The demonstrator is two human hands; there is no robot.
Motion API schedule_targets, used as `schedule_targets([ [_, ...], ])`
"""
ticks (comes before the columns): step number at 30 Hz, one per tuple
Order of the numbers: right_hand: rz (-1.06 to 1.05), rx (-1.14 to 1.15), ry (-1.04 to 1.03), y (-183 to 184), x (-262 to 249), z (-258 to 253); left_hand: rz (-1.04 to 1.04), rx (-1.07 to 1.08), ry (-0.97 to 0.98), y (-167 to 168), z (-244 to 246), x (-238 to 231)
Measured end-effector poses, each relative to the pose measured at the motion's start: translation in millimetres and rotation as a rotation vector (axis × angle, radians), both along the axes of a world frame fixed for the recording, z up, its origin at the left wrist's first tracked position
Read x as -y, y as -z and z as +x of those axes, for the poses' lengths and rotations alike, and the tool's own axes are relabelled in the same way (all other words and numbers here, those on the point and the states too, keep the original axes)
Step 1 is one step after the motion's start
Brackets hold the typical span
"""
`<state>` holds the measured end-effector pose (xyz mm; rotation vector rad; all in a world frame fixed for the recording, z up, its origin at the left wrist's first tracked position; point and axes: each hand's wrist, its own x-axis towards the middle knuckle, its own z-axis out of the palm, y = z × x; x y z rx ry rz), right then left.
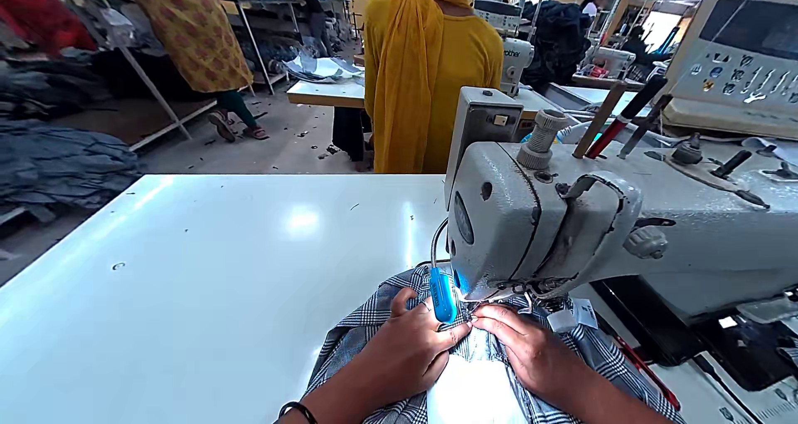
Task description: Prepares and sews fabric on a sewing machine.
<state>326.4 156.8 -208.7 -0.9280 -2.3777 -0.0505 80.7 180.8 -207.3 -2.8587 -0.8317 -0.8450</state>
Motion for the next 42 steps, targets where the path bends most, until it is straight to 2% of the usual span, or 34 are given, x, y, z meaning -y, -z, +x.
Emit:
schedule_targets([
  [22,-0.026,-0.004,0.059,0,-7,-1,-0.021,0.102,0.186,3,-11,-31],
  [26,-0.073,-0.015,0.063,-1,-7,-2,-0.094,0.141,0.044,4,-7,-31],
  [29,-0.128,-0.042,0.084,-3,-5,-3,-0.225,0.108,-0.075,-10,-2,-24],
  [32,-0.254,-0.098,0.09,-7,-8,-1,-0.495,0.001,-0.149,-31,2,-21],
  [34,-0.419,-0.138,0.096,-12,-11,4,-0.661,-0.081,-0.226,-45,9,-25],
  [36,-0.618,-0.146,0.157,-23,-16,9,-0.738,-0.15,-0.284,-54,16,-32],
  [38,-0.778,-0.081,0.301,-39,-23,7,-0.737,-0.205,-0.3,-51,22,-40],
  [40,-0.941,0.085,0.433,-59,-34,1,-0.713,-0.191,-0.314,-49,28,-49],
  [42,-1.043,0.206,0.53,-74,-43,-5,-0.824,-0.127,-0.368,-66,34,-53],
])
